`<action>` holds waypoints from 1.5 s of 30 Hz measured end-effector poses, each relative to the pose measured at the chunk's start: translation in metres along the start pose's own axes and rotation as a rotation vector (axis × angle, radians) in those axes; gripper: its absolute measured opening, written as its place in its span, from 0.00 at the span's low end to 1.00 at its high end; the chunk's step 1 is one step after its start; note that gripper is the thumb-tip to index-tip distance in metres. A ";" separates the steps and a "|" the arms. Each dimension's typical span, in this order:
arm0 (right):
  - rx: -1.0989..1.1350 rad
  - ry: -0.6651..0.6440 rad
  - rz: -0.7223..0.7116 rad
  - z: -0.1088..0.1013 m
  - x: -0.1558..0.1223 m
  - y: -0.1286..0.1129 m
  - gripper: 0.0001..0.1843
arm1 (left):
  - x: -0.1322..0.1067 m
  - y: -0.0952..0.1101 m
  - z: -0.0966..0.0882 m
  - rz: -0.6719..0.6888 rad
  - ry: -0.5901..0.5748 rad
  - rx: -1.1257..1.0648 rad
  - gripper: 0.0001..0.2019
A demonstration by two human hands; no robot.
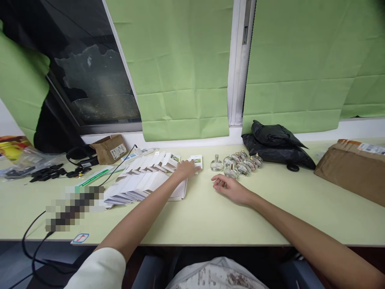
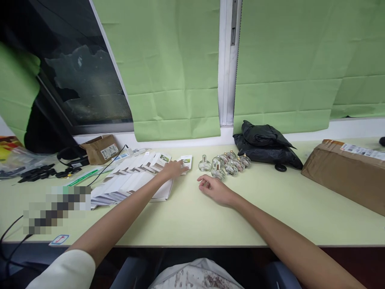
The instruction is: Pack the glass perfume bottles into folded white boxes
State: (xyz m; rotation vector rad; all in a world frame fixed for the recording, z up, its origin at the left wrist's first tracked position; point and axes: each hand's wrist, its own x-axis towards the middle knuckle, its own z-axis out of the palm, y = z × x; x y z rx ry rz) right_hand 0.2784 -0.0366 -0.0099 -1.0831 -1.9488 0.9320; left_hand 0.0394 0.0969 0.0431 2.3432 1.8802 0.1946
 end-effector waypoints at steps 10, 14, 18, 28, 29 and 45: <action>-0.012 0.013 0.015 -0.002 0.002 0.004 0.20 | 0.007 0.042 -0.002 -0.140 -0.006 0.070 0.39; -0.013 0.024 -0.001 -0.002 0.003 0.007 0.19 | 0.011 0.040 0.001 -0.128 -0.036 0.041 0.40; -0.021 0.036 -0.008 -0.002 0.003 0.010 0.19 | 0.011 0.031 0.003 -0.131 -0.062 0.008 0.42; -0.024 0.052 -0.005 -0.003 0.003 0.008 0.19 | -0.010 0.016 -0.027 -0.089 0.205 -0.102 0.38; -0.022 0.055 -0.006 -0.003 0.003 0.007 0.20 | -0.019 0.016 -0.030 -0.038 0.270 -0.169 0.39; 0.439 0.218 0.011 0.000 0.009 0.000 0.22 | -0.126 0.038 0.032 0.461 0.156 -0.950 0.35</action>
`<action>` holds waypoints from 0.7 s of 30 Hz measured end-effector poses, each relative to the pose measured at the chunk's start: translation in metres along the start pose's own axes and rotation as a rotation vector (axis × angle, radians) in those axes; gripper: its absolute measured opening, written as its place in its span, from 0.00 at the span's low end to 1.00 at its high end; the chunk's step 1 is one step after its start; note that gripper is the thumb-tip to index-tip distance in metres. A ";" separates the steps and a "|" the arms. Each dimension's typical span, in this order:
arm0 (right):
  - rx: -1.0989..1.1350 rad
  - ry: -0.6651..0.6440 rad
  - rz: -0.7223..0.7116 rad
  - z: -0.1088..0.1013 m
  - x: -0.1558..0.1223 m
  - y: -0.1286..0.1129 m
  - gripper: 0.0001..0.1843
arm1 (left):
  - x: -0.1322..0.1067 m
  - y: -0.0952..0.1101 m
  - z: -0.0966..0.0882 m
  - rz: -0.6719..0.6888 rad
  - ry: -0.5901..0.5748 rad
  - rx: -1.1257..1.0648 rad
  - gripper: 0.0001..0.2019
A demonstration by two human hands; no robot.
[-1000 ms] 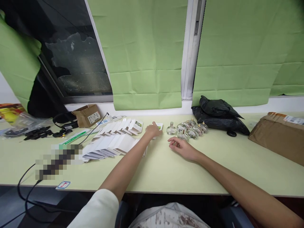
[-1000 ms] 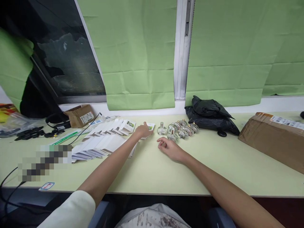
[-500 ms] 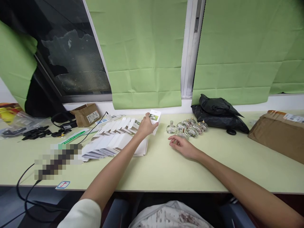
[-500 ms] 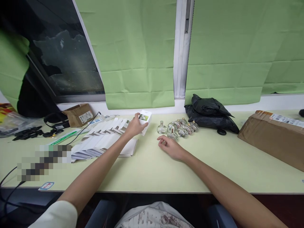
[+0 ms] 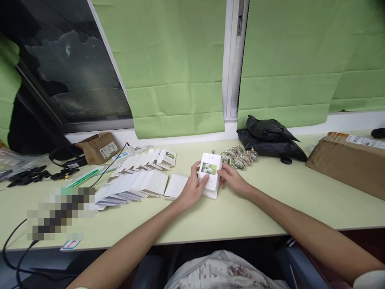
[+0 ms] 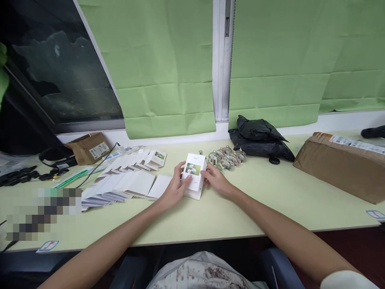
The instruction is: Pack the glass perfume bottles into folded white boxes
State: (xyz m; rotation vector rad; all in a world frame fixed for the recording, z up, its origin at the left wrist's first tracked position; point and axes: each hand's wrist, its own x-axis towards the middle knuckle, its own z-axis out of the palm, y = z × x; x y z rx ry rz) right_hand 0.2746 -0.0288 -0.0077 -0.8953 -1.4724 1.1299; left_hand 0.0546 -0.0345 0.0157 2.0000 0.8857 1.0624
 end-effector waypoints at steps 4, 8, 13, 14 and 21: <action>0.033 0.046 0.017 -0.001 0.001 -0.005 0.20 | -0.005 0.006 -0.006 -0.046 -0.074 0.041 0.31; 0.026 0.074 0.026 -0.002 0.001 -0.004 0.21 | -0.005 0.001 -0.015 -0.101 -0.077 0.348 0.31; 0.007 0.072 0.035 -0.002 0.001 -0.002 0.22 | -0.002 -0.004 -0.020 -0.084 0.018 0.647 0.30; 0.005 0.075 0.037 -0.001 0.001 -0.002 0.23 | -0.002 -0.002 -0.019 -0.064 0.021 0.609 0.29; 0.086 0.153 0.106 -0.004 0.003 -0.003 0.25 | -0.010 0.016 -0.006 -0.007 -0.065 0.039 0.29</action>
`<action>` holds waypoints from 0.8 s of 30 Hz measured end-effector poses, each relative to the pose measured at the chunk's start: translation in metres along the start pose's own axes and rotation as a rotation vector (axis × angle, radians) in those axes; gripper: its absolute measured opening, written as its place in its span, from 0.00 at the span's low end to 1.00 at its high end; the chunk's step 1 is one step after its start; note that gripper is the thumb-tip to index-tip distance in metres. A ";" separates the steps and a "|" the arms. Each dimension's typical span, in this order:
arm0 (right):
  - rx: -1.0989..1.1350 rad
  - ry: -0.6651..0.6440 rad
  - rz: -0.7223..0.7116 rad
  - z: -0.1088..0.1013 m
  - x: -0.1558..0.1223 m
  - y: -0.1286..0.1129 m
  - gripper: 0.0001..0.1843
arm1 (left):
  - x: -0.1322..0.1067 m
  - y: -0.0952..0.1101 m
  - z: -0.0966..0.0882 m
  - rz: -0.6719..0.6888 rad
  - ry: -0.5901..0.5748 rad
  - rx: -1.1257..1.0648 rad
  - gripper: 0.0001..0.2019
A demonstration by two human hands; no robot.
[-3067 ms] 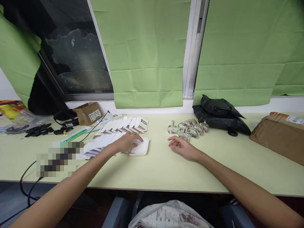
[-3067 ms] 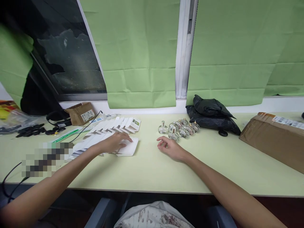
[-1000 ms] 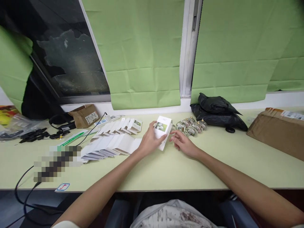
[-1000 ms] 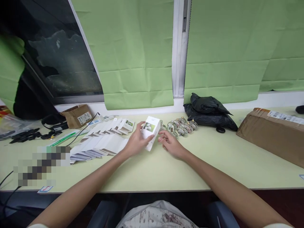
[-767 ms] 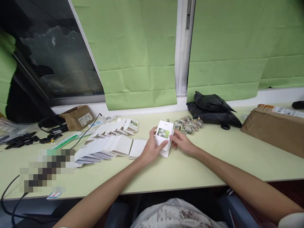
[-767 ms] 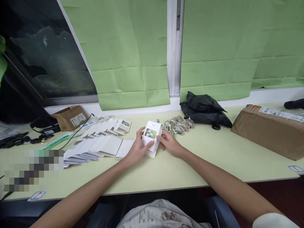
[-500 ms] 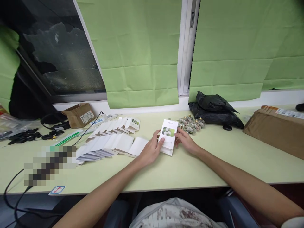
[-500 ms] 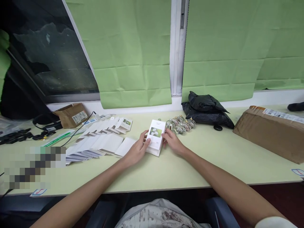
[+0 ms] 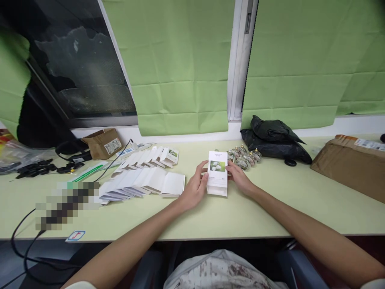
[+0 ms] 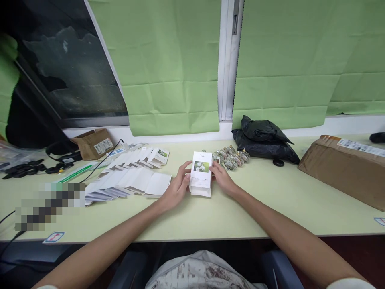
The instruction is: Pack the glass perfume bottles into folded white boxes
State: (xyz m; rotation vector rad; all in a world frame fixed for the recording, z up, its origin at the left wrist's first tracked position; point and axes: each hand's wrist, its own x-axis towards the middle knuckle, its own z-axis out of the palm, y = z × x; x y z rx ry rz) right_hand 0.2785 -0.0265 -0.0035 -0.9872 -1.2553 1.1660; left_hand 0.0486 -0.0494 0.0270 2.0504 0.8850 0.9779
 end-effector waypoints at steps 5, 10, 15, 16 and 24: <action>0.076 -0.038 0.015 0.000 0.000 -0.001 0.33 | 0.001 -0.003 0.004 -0.033 -0.075 -0.202 0.27; -0.007 -0.072 -0.111 0.003 -0.006 -0.010 0.37 | 0.009 -0.013 0.002 -0.050 0.050 -0.307 0.29; -0.107 -0.166 -0.202 0.003 -0.012 -0.017 0.30 | 0.017 -0.020 -0.003 -0.100 0.136 -0.425 0.29; -0.128 -0.181 -0.199 0.003 -0.013 -0.017 0.28 | 0.018 -0.021 -0.004 -0.113 0.128 -0.472 0.29; -0.130 -0.227 -0.193 0.000 -0.010 -0.018 0.33 | 0.019 -0.020 -0.009 -0.174 0.049 -0.621 0.44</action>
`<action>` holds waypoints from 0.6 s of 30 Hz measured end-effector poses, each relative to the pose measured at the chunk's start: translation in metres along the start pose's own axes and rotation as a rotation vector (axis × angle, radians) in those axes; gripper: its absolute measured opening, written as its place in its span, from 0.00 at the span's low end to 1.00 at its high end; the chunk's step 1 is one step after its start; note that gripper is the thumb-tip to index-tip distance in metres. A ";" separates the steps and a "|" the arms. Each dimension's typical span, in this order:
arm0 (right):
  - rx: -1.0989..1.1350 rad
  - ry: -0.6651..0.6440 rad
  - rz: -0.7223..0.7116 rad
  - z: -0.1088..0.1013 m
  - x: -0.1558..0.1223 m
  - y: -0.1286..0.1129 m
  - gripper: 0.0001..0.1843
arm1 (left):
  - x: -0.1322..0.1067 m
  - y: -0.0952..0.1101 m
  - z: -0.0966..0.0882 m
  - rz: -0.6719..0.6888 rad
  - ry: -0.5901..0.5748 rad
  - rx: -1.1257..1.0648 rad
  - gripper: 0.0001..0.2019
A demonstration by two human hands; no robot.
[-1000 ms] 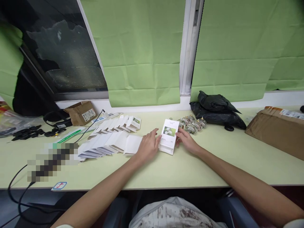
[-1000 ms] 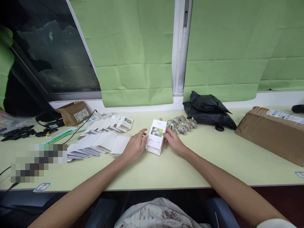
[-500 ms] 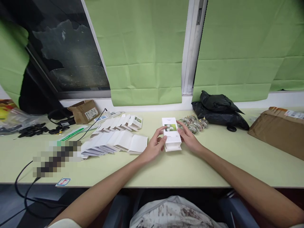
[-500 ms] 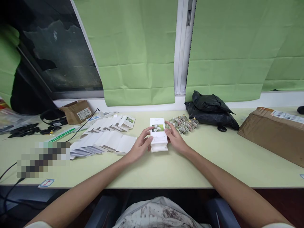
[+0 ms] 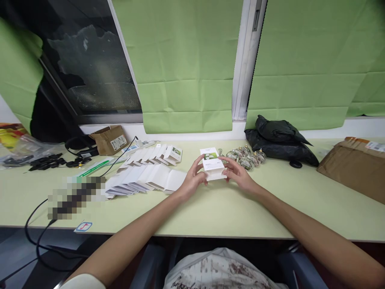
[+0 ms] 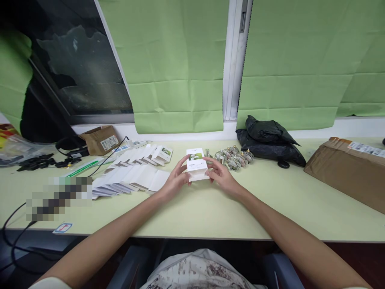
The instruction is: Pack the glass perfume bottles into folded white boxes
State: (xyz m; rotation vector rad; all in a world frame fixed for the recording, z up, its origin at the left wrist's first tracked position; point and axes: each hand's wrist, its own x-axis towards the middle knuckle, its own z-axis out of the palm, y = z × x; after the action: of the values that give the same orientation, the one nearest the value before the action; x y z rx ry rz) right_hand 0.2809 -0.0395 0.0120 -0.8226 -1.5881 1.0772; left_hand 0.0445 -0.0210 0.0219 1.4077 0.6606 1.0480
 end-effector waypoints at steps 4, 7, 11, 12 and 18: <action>-0.015 0.062 0.001 0.001 0.002 0.004 0.33 | -0.001 0.001 0.002 0.027 0.011 0.083 0.40; -0.015 0.089 0.004 0.000 0.003 0.006 0.32 | -0.001 -0.001 0.002 0.025 0.021 0.114 0.38; 0.017 0.019 -0.005 -0.004 0.002 0.005 0.32 | 0.001 -0.003 0.001 -0.003 0.048 0.102 0.38; 0.028 -0.002 -0.007 -0.004 0.002 0.005 0.34 | 0.002 -0.003 0.000 -0.008 0.051 0.092 0.38; 0.080 0.016 0.010 -0.001 0.002 0.007 0.35 | 0.002 -0.002 0.000 -0.018 0.009 -0.010 0.37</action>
State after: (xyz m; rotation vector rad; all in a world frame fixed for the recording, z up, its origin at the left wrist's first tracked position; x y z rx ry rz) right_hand 0.2817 -0.0349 0.0066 -0.7843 -1.5186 1.1314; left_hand 0.0453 -0.0192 0.0206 1.3867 0.6726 1.0432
